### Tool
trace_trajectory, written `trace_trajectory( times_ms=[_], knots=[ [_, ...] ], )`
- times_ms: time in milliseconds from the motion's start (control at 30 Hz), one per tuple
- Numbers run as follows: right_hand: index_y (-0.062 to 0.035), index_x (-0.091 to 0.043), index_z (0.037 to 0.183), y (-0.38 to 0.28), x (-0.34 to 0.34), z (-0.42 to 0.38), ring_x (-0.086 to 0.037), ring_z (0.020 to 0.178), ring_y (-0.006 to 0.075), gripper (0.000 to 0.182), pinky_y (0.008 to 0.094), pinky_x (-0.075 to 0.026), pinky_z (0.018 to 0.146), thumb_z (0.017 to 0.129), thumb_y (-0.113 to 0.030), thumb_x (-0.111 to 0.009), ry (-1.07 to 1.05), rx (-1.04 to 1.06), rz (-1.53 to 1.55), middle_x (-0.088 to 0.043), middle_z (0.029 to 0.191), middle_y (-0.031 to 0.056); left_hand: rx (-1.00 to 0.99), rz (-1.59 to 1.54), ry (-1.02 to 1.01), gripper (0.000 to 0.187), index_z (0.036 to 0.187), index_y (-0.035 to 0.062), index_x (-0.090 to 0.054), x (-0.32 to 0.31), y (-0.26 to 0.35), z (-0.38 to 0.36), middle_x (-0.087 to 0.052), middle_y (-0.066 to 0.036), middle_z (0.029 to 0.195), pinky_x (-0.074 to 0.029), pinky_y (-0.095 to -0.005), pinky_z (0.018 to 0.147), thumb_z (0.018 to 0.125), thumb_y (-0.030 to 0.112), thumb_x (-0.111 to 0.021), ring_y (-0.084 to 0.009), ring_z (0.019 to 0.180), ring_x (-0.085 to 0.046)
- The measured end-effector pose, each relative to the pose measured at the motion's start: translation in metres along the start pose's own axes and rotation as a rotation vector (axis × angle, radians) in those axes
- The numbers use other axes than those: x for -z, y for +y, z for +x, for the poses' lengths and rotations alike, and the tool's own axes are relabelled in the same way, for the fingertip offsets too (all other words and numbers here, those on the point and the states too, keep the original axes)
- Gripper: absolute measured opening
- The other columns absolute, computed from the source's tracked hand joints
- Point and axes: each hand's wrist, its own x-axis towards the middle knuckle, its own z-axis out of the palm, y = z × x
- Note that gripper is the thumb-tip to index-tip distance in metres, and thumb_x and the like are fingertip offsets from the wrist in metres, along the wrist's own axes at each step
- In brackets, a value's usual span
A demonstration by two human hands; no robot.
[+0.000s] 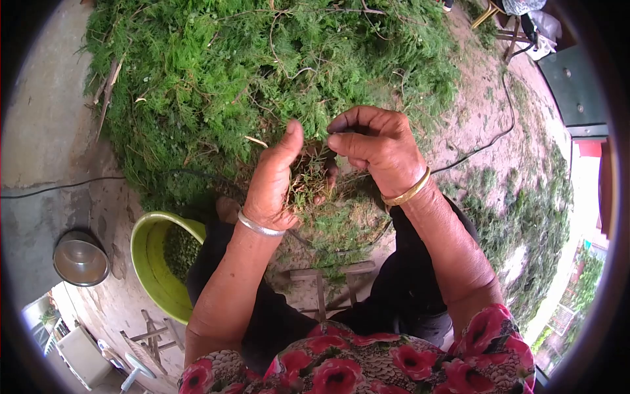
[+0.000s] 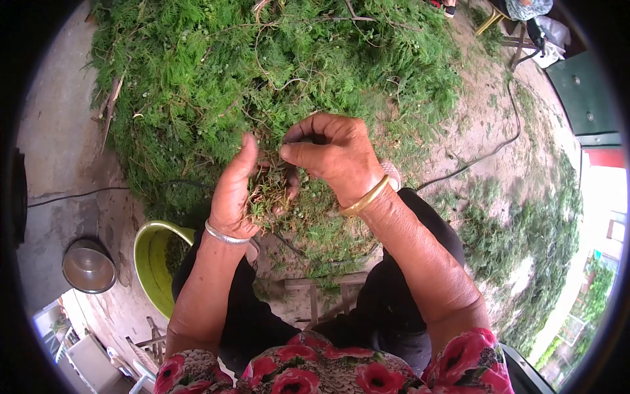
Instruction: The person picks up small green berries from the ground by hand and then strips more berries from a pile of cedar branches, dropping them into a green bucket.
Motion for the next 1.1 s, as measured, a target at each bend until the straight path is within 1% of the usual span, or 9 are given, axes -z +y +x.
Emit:
trace_trajectory(
  times_ms=[267, 400, 467, 600, 667, 700, 867, 967, 1100],
  knots=[
    [0.0030, -0.064, 0.092, 0.004, -0.004, 0.001, -0.044, 0.053, 0.0037, 0.015, 0.0189, -0.034, 0.047, 0.081, -0.007, -0.065, 0.051, 0.134, -0.286, -0.058, 0.067, 0.0005, -0.124, 0.279, 0.089, 0.028, 0.087, -0.0048, -0.060, -0.008, 0.000, -0.004, -0.063, -0.014, 0.072, -0.049, -0.0280, 0.055, 0.092, 0.023, -0.059, -0.0197, 0.060, -0.061],
    [0.0019, -0.062, 0.088, -0.003, -0.003, 0.006, -0.044, 0.051, 0.0043, 0.013, 0.0185, -0.032, 0.046, 0.086, -0.010, -0.060, 0.132, -0.134, 0.231, -0.058, 0.066, 0.0035, -0.106, 0.229, -0.036, 0.031, 0.094, -0.0064, -0.059, 0.004, 0.001, -0.001, -0.064, -0.017, 0.081, -0.051, -0.0291, 0.057, 0.094, 0.024, -0.054, -0.0226, 0.069, -0.063],
    [0.0015, -0.062, 0.088, -0.005, -0.001, 0.007, -0.044, 0.051, 0.0046, 0.013, 0.0182, -0.032, 0.045, 0.087, -0.011, -0.059, 0.171, -0.179, 0.422, -0.057, 0.065, 0.0045, 0.013, -0.399, -0.070, 0.033, 0.100, -0.0091, -0.057, 0.001, 0.003, 0.002, -0.064, -0.022, 0.090, -0.054, -0.0301, 0.059, 0.093, 0.023, -0.055, -0.0273, 0.073, -0.064],
    [0.0007, -0.066, 0.089, -0.008, 0.001, -0.005, -0.052, 0.054, 0.0074, 0.013, 0.0225, -0.041, 0.048, 0.083, -0.012, -0.067, -0.011, -0.007, 0.076, -0.062, 0.066, 0.0032, -0.023, -0.612, -0.146, 0.045, 0.111, -0.0113, -0.053, 0.004, 0.003, 0.005, -0.062, -0.025, 0.102, -0.056, -0.0403, 0.072, 0.094, 0.031, -0.051, -0.0339, 0.087, -0.064],
    [-0.0001, -0.067, 0.094, 0.005, -0.004, -0.003, -0.053, 0.055, 0.0072, 0.018, 0.0239, -0.044, 0.051, 0.081, -0.012, -0.071, -0.091, 0.383, -0.306, -0.063, 0.065, 0.0017, -0.009, -0.638, -0.238, 0.044, 0.110, -0.0097, -0.054, 0.019, -0.003, 0.008, -0.062, -0.023, 0.105, -0.053, -0.0449, 0.082, 0.094, 0.031, -0.051, -0.0339, 0.094, -0.063],
    [-0.0003, -0.068, 0.098, -0.004, -0.006, -0.010, -0.057, 0.059, 0.0078, 0.022, 0.0239, -0.048, 0.056, 0.079, -0.011, -0.072, -0.118, 0.306, -0.450, -0.066, 0.070, 0.0047, -0.016, -0.646, -0.107, 0.043, 0.110, -0.0088, -0.055, 0.016, -0.004, 0.008, -0.062, -0.023, 0.105, -0.052, -0.0456, 0.086, 0.094, 0.031, -0.051, -0.0339, 0.095, -0.062],
    [0.0000, -0.067, 0.099, 0.013, -0.017, -0.012, -0.065, 0.069, 0.0127, 0.025, 0.0270, -0.051, 0.062, 0.076, -0.009, -0.072, -0.004, 0.380, -0.544, -0.069, 0.081, 0.0129, -0.022, -0.711, -0.062, 0.048, 0.117, -0.0078, -0.051, 0.017, -0.011, 0.009, -0.054, -0.029, 0.119, -0.044, -0.0490, 0.099, 0.093, 0.033, -0.052, -0.0393, 0.116, -0.050],
    [-0.0024, -0.065, 0.099, 0.020, -0.023, -0.020, -0.067, 0.071, 0.0281, 0.025, 0.0350, -0.053, 0.064, 0.076, -0.009, -0.070, -0.151, 0.509, -0.667, -0.067, 0.082, 0.0144, -0.109, -0.622, -0.094, 0.053, 0.121, -0.0074, -0.049, 0.013, -0.007, 0.008, -0.052, -0.029, 0.123, -0.038, -0.0494, 0.105, 0.092, 0.037, -0.051, -0.0406, 0.120, -0.047],
    [-0.0048, -0.065, 0.105, 0.041, -0.029, -0.025, -0.065, 0.069, 0.0265, 0.032, 0.0341, -0.051, 0.062, 0.074, -0.004, -0.072, -0.174, 0.724, -0.636, -0.066, 0.077, 0.0106, -0.108, -0.565, -0.087, 0.060, 0.121, -0.0081, -0.049, 0.007, -0.002, 0.002, -0.052, -0.026, 0.124, -0.036, -0.0499, 0.106, 0.092, 0.045, -0.048, -0.0408, 0.121, -0.046]
  ],
)
